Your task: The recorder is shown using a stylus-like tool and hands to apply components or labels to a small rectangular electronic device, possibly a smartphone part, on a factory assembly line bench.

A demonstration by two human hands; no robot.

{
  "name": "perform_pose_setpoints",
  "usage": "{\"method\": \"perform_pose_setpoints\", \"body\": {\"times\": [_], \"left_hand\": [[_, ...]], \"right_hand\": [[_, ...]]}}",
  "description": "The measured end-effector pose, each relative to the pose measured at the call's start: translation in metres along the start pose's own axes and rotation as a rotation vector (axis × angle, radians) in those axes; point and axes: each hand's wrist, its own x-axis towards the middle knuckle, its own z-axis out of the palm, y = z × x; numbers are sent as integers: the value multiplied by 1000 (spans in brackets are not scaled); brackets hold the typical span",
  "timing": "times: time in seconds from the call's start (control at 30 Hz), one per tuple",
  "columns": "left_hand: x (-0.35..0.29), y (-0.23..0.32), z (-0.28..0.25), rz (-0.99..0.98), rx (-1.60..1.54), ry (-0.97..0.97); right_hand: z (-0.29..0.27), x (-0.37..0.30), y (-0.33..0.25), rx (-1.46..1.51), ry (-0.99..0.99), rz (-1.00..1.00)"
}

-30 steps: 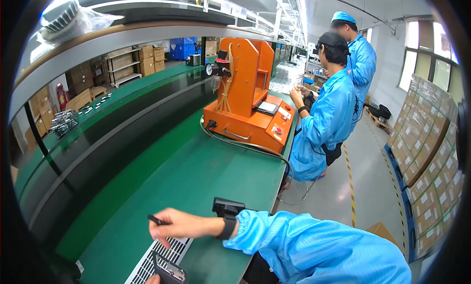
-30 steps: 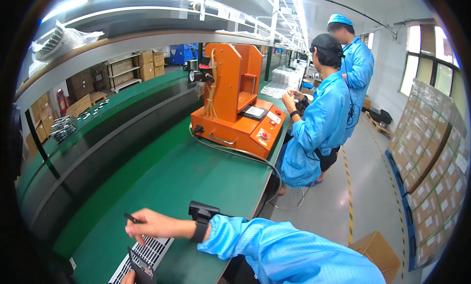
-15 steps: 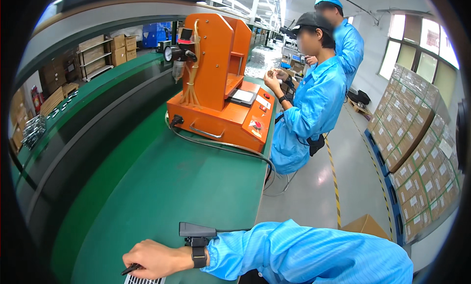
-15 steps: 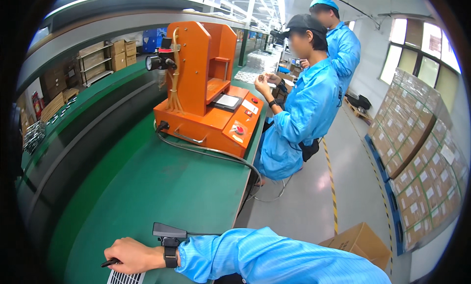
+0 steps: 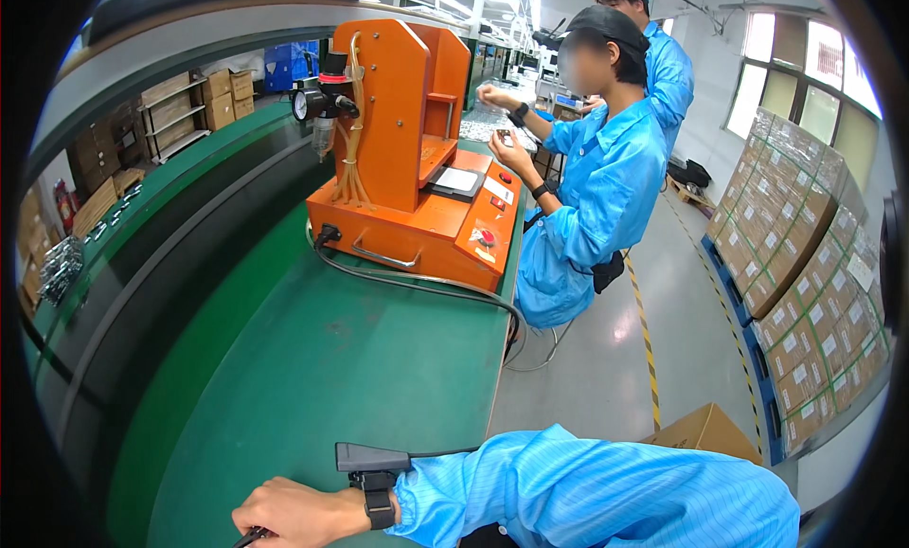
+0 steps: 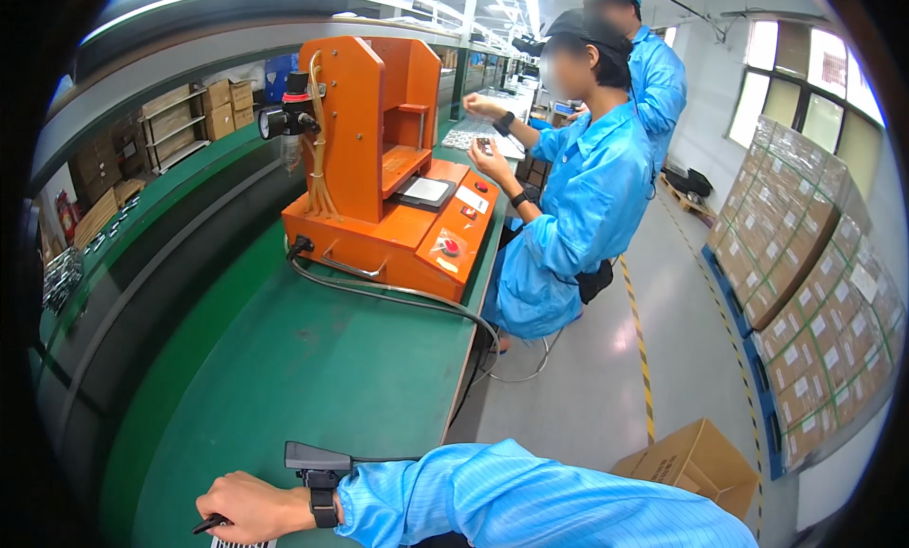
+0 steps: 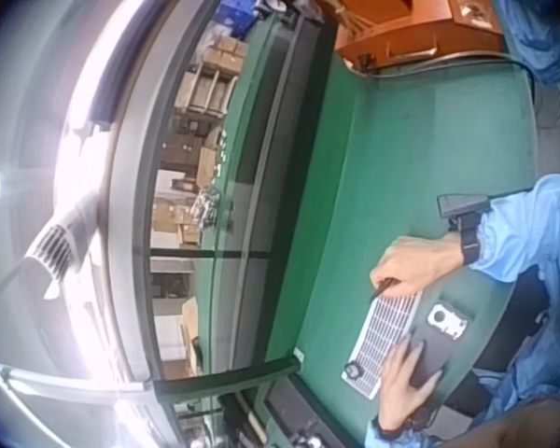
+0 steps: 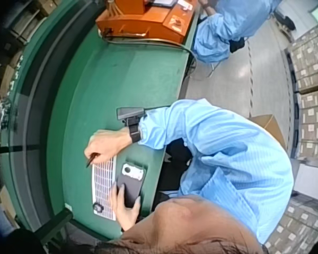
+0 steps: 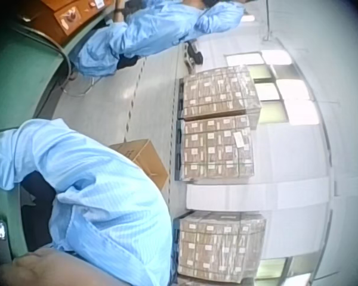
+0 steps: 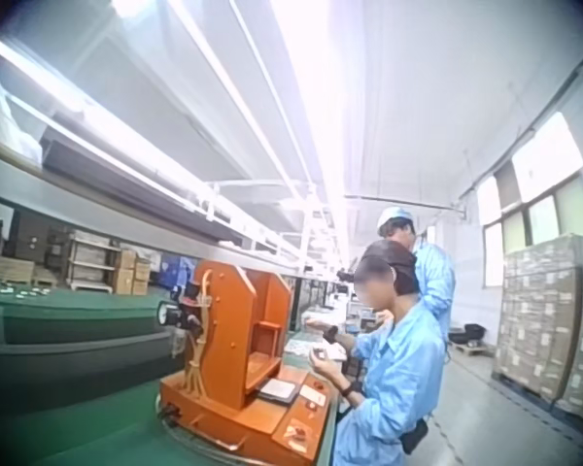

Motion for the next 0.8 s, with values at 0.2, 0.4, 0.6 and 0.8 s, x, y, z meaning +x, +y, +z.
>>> {"method": "perform_pose_setpoints", "body": {"times": [0.2,0.4,0.6,0.8], "left_hand": [[4,-3,1,43,2,5],[6,0,0,45,-17,3],[4,0,-1,11,-68,43],[3,-2,-2,42,-96,129]], "right_hand": [[17,2,16,66,103,-43],[12,0,12,66,102,-32],[14,0,11,76,88,-31],[14,1,8,76,95,-29]]}}
